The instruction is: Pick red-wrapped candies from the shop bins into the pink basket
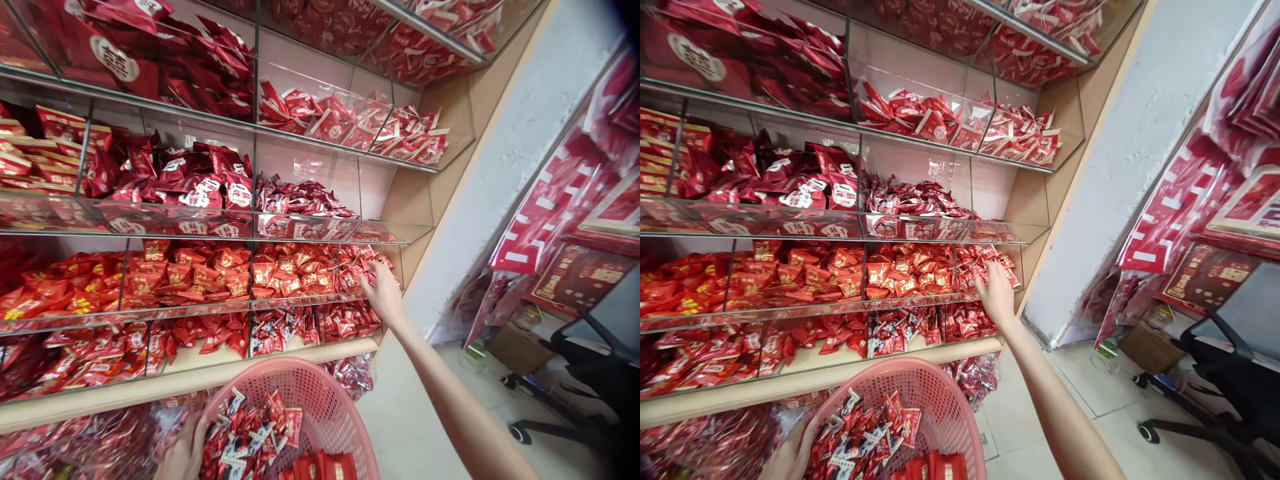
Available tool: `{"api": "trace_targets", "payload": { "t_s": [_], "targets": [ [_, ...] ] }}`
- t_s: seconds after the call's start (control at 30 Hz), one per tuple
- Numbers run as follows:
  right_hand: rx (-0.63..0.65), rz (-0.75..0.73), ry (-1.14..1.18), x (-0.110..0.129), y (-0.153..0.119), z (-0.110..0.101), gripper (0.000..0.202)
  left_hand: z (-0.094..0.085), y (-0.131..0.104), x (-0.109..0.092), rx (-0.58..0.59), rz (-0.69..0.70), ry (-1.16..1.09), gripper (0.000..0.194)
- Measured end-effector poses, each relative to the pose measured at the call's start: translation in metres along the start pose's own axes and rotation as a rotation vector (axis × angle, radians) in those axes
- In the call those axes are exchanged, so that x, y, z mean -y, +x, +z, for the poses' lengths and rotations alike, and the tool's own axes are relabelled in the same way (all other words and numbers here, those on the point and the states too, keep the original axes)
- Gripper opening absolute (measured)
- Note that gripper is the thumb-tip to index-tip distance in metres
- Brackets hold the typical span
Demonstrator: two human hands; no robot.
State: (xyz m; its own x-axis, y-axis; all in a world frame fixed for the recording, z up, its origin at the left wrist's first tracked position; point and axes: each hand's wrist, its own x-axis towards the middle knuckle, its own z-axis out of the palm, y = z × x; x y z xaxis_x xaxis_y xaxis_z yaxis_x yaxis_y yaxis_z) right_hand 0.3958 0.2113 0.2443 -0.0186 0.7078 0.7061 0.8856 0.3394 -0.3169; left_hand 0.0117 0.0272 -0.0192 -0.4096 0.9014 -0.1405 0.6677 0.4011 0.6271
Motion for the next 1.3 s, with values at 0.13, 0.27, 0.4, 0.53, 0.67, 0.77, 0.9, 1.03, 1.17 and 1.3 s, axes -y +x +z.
{"api": "trace_targets", "payload": {
  "t_s": [0.13,0.27,0.4,0.53,0.67,0.77,0.9,1.03,1.17,1.3],
  "targets": [
    [0.172,0.063,-0.267,-0.019,0.031,0.010,0.067,0.002,0.001,0.004,-0.002,0.033,0.010,0.052],
    [0.409,0.169,-0.394,-0.017,0.051,0.026,0.087,0.005,0.003,0.011,0.028,0.101,0.024,0.052],
    [0.587,0.257,-0.429,-0.012,0.062,0.036,0.093,0.004,0.004,0.013,0.025,0.085,0.019,0.054],
    [0.573,0.187,-0.445,-0.013,0.064,0.039,0.078,0.004,0.003,0.012,-0.035,0.139,0.009,0.049],
    [0.555,0.111,-0.520,-0.016,0.062,0.036,0.052,0.004,0.002,0.010,-0.045,0.107,0.005,0.049],
    [0.524,0.066,-0.577,-0.014,0.059,0.034,0.048,0.005,0.003,0.010,-0.018,0.079,0.016,0.049],
    [0.499,0.085,-0.656,-0.006,0.056,0.038,0.047,0.006,0.004,0.014,-0.027,0.146,0.014,0.048],
    [0.545,0.116,-0.712,-0.005,0.062,0.043,0.051,0.007,0.005,0.015,-0.074,0.119,-0.018,0.044],
    [0.608,0.023,-0.690,-0.012,0.072,0.040,0.048,0.007,0.005,0.013,-0.072,0.073,-0.048,0.044],
    [0.597,-0.038,-0.681,-0.019,0.073,0.036,0.045,0.009,0.007,0.015,-0.079,0.074,-0.041,0.044]
  ]
}}
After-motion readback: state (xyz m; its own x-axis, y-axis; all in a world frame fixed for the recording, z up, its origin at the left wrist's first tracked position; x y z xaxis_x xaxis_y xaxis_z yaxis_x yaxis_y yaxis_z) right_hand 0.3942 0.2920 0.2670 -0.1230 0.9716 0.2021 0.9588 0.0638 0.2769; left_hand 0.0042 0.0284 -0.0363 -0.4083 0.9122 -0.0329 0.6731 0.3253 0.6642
